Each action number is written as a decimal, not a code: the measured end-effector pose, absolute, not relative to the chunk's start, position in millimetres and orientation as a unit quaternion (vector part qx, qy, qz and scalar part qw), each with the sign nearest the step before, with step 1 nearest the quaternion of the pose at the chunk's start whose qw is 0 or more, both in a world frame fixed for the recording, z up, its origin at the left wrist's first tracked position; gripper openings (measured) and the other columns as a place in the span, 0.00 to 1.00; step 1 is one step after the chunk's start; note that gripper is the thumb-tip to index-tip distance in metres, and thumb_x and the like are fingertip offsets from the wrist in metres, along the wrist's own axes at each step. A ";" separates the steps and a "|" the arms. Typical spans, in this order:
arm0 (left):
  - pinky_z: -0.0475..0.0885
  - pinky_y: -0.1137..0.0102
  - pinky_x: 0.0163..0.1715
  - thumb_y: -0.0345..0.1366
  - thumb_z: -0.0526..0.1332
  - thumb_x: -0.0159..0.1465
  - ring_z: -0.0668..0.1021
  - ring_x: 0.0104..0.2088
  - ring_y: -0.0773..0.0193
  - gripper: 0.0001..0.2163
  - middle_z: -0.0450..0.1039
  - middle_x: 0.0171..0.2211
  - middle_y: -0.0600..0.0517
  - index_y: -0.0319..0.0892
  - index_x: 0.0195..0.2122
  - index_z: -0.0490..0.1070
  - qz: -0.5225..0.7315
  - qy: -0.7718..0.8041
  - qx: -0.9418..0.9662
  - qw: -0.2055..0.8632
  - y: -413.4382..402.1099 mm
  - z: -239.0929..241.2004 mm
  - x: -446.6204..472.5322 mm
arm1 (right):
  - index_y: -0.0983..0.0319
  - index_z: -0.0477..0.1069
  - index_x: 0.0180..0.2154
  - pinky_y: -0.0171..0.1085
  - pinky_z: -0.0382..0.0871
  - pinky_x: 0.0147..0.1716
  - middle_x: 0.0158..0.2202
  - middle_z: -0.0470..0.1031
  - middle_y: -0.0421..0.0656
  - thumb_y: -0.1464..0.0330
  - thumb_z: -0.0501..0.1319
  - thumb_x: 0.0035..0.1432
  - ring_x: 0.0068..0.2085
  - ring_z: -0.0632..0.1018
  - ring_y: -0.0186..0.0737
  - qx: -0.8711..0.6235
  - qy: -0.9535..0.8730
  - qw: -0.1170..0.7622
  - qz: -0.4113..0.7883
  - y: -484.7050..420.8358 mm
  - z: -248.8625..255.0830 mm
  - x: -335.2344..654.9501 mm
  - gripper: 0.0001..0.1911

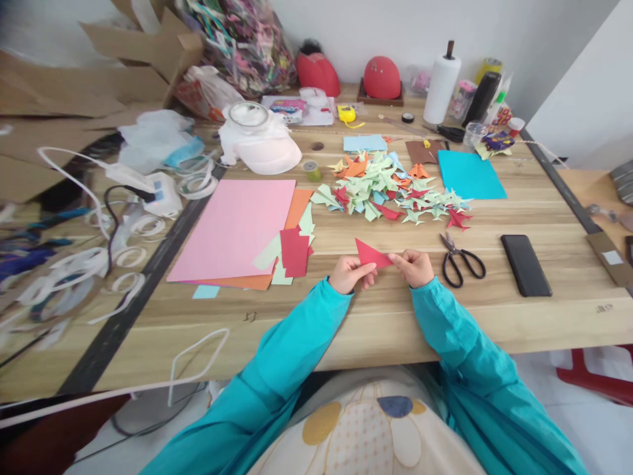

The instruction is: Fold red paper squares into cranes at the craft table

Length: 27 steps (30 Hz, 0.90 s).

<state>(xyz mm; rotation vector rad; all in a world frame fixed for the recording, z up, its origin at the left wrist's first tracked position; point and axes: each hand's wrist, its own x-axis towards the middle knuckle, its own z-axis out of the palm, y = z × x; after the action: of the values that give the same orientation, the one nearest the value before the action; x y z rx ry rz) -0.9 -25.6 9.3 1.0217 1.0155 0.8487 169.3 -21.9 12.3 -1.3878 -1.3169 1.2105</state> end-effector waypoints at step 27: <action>0.61 0.77 0.12 0.29 0.58 0.48 0.66 0.11 0.73 0.05 0.66 0.11 0.55 0.36 0.17 0.67 0.329 0.442 0.444 0.707 -32.7 13.0 11.9 | 0.63 0.62 0.15 0.28 0.49 0.11 0.10 0.60 0.35 0.48 0.58 0.48 0.12 0.59 0.24 -0.492 -0.589 0.325 0.553 -31.4 12.8 156.8 0.26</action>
<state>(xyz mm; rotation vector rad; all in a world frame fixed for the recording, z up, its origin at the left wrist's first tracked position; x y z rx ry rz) 11.9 -32.7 13.0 0.9871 0.9813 0.7303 156.8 -31.4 12.8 -1.2895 -1.5452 1.4488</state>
